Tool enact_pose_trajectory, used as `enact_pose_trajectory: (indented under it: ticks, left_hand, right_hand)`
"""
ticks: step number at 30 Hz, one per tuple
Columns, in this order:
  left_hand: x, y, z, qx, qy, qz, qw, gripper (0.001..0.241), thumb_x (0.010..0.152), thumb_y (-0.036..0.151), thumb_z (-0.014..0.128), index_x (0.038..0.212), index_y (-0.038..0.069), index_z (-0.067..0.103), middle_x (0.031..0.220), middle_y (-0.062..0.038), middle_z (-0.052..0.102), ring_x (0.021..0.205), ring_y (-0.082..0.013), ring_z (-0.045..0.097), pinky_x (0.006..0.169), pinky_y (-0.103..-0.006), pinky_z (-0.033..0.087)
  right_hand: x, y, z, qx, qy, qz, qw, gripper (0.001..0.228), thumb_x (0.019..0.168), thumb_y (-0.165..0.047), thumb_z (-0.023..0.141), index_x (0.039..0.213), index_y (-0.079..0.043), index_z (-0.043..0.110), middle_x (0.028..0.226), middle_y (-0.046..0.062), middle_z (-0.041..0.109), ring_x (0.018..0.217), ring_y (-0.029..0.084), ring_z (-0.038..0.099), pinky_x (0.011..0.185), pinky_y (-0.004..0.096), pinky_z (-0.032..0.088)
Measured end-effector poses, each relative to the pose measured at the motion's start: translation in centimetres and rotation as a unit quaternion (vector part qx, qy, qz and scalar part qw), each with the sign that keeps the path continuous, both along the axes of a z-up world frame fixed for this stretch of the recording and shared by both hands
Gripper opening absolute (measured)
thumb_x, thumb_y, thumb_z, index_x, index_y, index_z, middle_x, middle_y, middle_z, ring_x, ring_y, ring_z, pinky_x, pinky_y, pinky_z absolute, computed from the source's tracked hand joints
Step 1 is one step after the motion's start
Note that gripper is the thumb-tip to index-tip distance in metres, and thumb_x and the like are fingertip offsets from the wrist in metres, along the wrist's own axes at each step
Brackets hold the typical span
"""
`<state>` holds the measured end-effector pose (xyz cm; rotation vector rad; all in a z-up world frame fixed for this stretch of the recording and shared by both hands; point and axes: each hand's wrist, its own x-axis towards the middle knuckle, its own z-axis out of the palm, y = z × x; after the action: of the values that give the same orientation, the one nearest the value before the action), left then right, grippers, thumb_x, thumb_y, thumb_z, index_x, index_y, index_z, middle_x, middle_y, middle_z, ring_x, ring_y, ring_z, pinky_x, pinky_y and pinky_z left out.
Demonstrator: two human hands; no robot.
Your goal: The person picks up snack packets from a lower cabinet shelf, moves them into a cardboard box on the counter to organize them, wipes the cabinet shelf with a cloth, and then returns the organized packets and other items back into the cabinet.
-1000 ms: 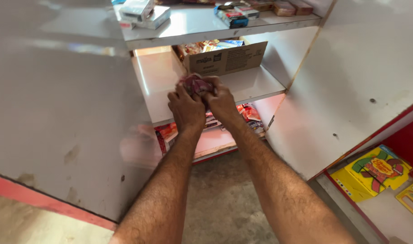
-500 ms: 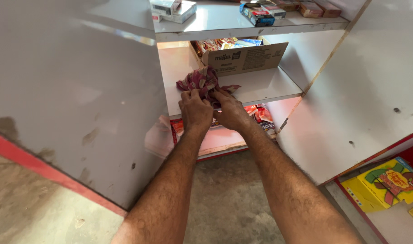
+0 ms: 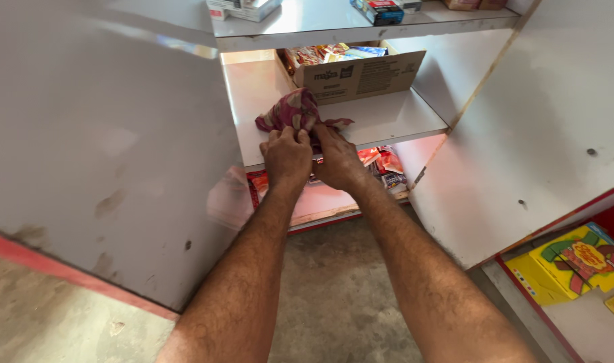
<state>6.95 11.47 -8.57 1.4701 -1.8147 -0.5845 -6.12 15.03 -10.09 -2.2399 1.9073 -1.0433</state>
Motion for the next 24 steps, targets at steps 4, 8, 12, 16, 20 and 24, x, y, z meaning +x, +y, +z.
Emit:
enact_pose_trajectory:
  ticks: [4,8,12,16,20,24]
  left_hand:
    - [-0.3,0.6,1.3,0.052,0.043,0.012,0.998,0.051,0.099,0.041,0.05,0.131,0.001,0.053,0.125,-0.02,0.063,0.125,-0.0419,0.05,0.106,-0.0531,0.04]
    - [-0.5,0.9,2.2,0.117,0.021,-0.002,0.993,0.07,0.103,0.049,0.045,0.155,0.002,0.037,0.121,-0.023,0.074,0.131,-0.042,0.05,0.118,-0.0501,0.035]
    - [-0.6,0.4,1.8,0.097,-0.05,-0.006,0.994,0.061,0.097,0.049,0.047,0.145,0.01,0.051,0.143,-0.016,0.057,0.135,-0.0417,0.044,0.116,-0.0541,0.033]
    - [-0.7,1.1,1.8,0.075,-0.058,0.017,0.995,0.059,0.095,0.048,0.054,0.142,0.012,0.053,0.144,-0.017,0.046,0.131,-0.0396,0.042,0.11,-0.0529,0.038]
    - [-0.8,2.1,2.3,0.079,-0.034,0.019,0.996,0.052,0.09,0.042,0.062,0.13,0.009,0.06,0.143,-0.015,0.038,0.129,-0.0345,0.041,0.106,-0.0485,0.045]
    - [-1.3,1.7,1.7,0.044,-0.051,-0.013,0.998,0.049,0.09,0.04,0.062,0.125,0.007,0.06,0.135,-0.016,0.051,0.128,-0.0364,0.046,0.106,-0.0533,0.043]
  right_hand:
    - [1.0,0.9,1.2,-0.03,-0.058,0.018,0.998,0.098,0.075,-0.014,0.084,0.156,-0.014,0.027,0.144,0.027,0.05,0.133,0.046,0.048,0.105,0.056,0.043]
    - [1.6,1.0,2.0,0.013,-0.063,-0.018,0.998,0.084,0.082,-0.018,0.081,0.153,-0.017,0.036,0.139,0.021,0.054,0.13,0.044,0.052,0.106,0.055,0.044]
    - [1.7,0.5,1.2,0.021,-0.007,-0.048,0.999,0.065,0.076,-0.014,0.08,0.135,-0.011,0.052,0.134,0.02,0.054,0.126,0.041,0.055,0.104,0.052,0.049]
    - [1.4,0.7,0.9,-0.004,-0.001,-0.04,0.999,0.056,0.078,-0.013,0.08,0.126,-0.005,0.055,0.131,0.021,0.055,0.125,0.042,0.055,0.102,0.052,0.05]
    - [0.9,1.3,1.2,0.003,0.004,-0.047,0.999,0.047,0.078,-0.013,0.079,0.118,-0.004,0.056,0.127,0.021,0.057,0.122,0.041,0.057,0.099,0.051,0.052]
    - [0.5,1.9,2.0,-0.035,0.029,-0.076,0.996,0.045,0.074,-0.015,0.084,0.108,-0.002,0.058,0.116,0.024,0.058,0.114,0.044,0.058,0.097,0.052,0.051]
